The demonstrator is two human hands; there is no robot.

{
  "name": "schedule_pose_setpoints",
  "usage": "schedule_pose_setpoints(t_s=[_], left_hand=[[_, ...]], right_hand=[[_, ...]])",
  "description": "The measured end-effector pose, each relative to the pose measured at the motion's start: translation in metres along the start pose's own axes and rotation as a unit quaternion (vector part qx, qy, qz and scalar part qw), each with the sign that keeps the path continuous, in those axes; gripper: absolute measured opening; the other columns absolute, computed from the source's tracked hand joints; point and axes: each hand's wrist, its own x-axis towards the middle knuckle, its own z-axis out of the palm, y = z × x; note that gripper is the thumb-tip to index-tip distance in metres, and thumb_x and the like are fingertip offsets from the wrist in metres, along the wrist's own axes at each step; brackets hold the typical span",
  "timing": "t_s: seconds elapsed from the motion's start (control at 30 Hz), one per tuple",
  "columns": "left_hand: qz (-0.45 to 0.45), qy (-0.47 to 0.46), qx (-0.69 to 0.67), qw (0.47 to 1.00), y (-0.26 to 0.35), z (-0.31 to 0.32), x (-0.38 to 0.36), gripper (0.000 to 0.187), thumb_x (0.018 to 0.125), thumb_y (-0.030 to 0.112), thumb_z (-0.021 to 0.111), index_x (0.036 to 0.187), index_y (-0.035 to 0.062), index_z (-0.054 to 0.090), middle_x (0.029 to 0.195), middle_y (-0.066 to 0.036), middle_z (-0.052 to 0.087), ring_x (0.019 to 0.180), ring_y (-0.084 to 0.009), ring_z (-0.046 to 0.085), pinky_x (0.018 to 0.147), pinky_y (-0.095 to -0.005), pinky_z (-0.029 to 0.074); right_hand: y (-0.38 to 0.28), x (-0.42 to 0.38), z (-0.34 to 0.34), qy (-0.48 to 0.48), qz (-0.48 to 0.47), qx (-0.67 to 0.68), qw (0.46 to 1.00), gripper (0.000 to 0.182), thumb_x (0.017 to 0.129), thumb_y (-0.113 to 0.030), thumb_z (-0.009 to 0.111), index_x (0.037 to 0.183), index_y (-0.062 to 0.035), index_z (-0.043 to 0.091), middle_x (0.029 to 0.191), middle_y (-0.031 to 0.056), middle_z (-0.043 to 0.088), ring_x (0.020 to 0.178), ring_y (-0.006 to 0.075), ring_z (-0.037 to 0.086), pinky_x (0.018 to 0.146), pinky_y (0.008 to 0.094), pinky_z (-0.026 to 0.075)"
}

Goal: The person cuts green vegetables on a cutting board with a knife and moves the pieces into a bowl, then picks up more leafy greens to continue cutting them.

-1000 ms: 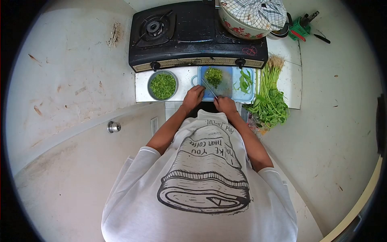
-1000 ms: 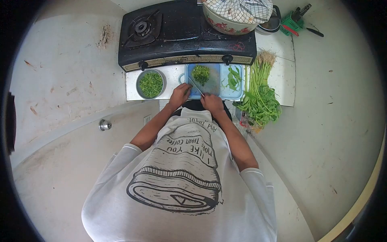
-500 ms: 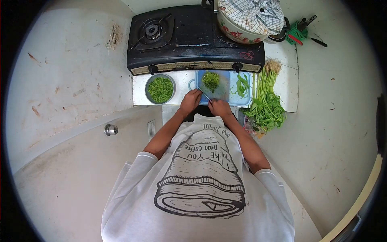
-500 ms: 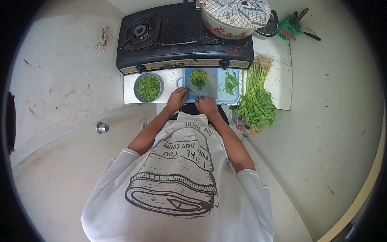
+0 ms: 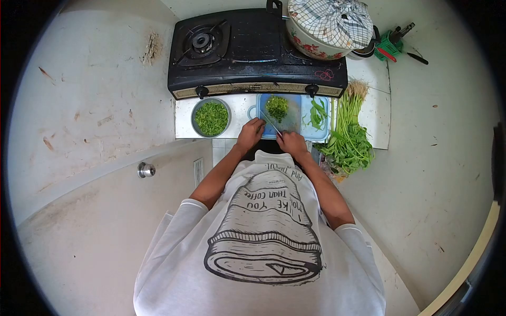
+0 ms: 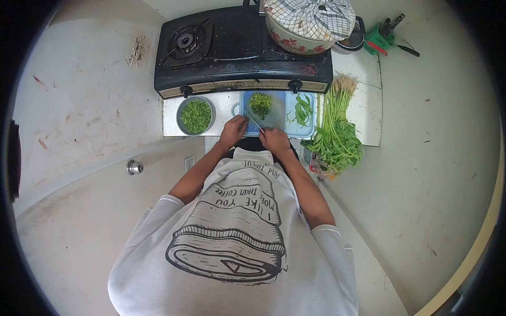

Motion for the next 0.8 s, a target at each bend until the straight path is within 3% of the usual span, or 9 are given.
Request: schedule_pose_setpoints(t_s=[0.43, 0.8], left_hand=[[0.003, -0.001, 0.018, 1.000, 0.003, 0.000, 0.001, 0.014, 0.091, 0.002, 0.066, 0.105, 0.0002, 0.068, 0.095, -0.019, 0.066, 0.091, -0.0415, 0.065, 0.081, -0.0472, 0.054], [-0.013, -0.006, 0.012, 1.000, 0.003, -0.001, 0.001, 0.011, 0.092, 0.003, 0.066, 0.103, -0.0001, 0.066, 0.096, -0.019, 0.064, 0.090, -0.0424, 0.065, 0.080, -0.0476, 0.054]], right_hand=[[-0.013, 0.015, 0.007, -0.013, -0.012, 0.015, 1.000, 0.042, 0.100, -0.039, 0.057, 0.092, -0.0015, 0.074, 0.080, 0.0280, 0.071, 0.076, 0.0469, 0.072, 0.074, 0.0565, 0.058], [0.000, -0.002, 0.004, -0.019, 0.010, 0.015, 1.000, 0.046, 0.100, -0.041, 0.057, 0.087, -0.0011, 0.074, 0.076, 0.0290, 0.070, 0.073, 0.0475, 0.072, 0.072, 0.0570, 0.059]])
